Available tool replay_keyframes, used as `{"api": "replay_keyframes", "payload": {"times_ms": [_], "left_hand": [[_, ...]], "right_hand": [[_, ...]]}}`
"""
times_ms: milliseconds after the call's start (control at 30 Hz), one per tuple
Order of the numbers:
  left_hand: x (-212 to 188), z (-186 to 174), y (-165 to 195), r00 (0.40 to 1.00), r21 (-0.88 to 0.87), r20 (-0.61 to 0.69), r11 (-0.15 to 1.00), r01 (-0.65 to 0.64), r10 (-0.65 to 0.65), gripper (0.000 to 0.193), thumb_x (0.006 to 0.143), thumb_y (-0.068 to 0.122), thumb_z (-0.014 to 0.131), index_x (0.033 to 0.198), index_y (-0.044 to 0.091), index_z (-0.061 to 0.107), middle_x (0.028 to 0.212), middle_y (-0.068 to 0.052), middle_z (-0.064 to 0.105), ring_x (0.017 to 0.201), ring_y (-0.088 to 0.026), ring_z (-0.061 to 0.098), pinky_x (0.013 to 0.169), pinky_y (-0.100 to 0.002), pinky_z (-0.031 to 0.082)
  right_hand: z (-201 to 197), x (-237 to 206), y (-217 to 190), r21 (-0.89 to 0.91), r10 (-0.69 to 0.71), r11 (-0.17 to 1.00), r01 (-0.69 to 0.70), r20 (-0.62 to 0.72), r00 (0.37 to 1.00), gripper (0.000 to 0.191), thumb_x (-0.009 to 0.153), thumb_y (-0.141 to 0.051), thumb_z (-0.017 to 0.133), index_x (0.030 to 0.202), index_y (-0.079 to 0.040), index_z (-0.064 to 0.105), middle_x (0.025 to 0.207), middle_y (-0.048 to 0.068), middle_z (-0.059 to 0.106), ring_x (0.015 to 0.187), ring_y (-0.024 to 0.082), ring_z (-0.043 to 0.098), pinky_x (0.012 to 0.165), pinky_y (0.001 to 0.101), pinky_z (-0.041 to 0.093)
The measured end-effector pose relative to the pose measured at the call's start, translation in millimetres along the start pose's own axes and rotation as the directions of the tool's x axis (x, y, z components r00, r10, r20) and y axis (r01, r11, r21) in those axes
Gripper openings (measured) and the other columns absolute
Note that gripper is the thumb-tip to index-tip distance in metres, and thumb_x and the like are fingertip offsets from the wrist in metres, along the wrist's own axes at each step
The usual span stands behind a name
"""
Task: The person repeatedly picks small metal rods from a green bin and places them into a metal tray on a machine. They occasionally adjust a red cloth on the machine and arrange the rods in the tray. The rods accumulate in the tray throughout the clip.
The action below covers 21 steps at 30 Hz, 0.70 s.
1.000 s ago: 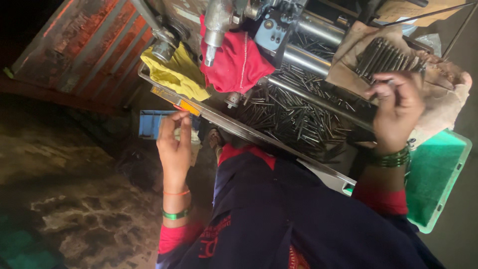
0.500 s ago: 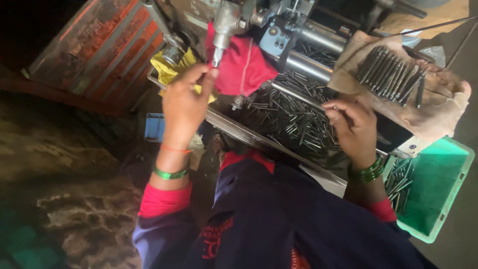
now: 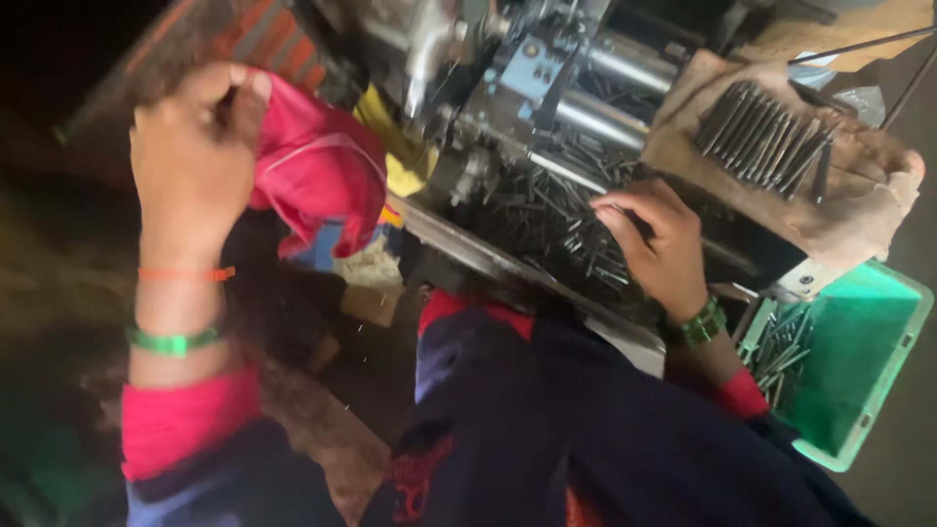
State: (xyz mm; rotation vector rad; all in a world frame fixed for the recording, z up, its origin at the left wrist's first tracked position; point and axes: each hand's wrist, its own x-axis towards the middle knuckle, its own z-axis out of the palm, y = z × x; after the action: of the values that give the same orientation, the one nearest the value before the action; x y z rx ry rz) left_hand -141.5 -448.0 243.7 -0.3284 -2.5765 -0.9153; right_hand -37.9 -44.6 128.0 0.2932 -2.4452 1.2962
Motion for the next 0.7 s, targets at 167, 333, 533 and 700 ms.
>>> {"api": "replay_keyframes", "payload": {"times_ms": [167, 333, 533, 700], "left_hand": [[3.8, -20.0, -5.7, 0.955, 0.192, -0.178, 0.960, -0.204, 0.238, 0.008, 0.106, 0.010, 0.068, 0.103, 0.002, 0.068, 0.084, -0.019, 0.069, 0.070, -0.035, 0.067, 0.062, -0.040, 0.050], [16.9, -34.2, -32.0, 0.943, 0.159, -0.202, 0.959, -0.235, 0.265, 0.013, 0.112, 0.010, 0.064, 0.105, -0.001, 0.063, 0.089, -0.021, 0.068, 0.080, -0.043, 0.066, 0.068, -0.044, 0.050], [28.8, -52.2, -71.1, 0.930, 0.033, -0.267, 0.967, -0.252, 0.251, 0.017, 0.106, 0.005, 0.062, 0.093, -0.006, 0.061, 0.076, -0.023, 0.065, 0.067, -0.036, 0.065, 0.056, -0.038, 0.048], [18.4, -70.3, -85.6, 0.984, -0.356, -0.122, 0.931, 0.078, -0.129, 0.031, 0.110, 0.009, 0.062, 0.083, -0.004, 0.057, 0.065, -0.011, 0.059, 0.056, -0.019, 0.060, 0.054, -0.032, 0.048]], "right_hand": [[20.5, 9.1, -27.5, 0.014, -0.073, 0.997, 0.072, 0.061, 0.995, 0.010, 0.098, -0.009, 0.074, 0.108, -0.007, 0.075, 0.096, 0.007, 0.071, 0.087, 0.018, 0.066, 0.079, 0.0307, 0.052], [63.6, 32.3, -61.7, 0.054, -0.169, 0.985, 0.164, 0.120, 0.978, 0.010, 0.098, -0.010, 0.075, 0.108, -0.008, 0.075, 0.096, 0.007, 0.072, 0.083, 0.019, 0.068, 0.075, 0.0312, 0.052], [124.6, 66.5, -114.2, -0.054, -0.224, 0.970, 0.239, 0.201, 0.954, 0.013, 0.098, -0.020, 0.077, 0.107, -0.010, 0.077, 0.091, 0.007, 0.068, 0.080, 0.022, 0.067, 0.069, 0.0360, 0.052], [187.8, 80.1, -151.0, 0.067, -0.324, 0.946, 0.317, 0.205, 0.923, 0.031, 0.089, -0.032, 0.082, 0.109, -0.008, 0.074, 0.093, 0.008, 0.069, 0.079, 0.023, 0.070, 0.067, 0.0356, 0.054]]}}
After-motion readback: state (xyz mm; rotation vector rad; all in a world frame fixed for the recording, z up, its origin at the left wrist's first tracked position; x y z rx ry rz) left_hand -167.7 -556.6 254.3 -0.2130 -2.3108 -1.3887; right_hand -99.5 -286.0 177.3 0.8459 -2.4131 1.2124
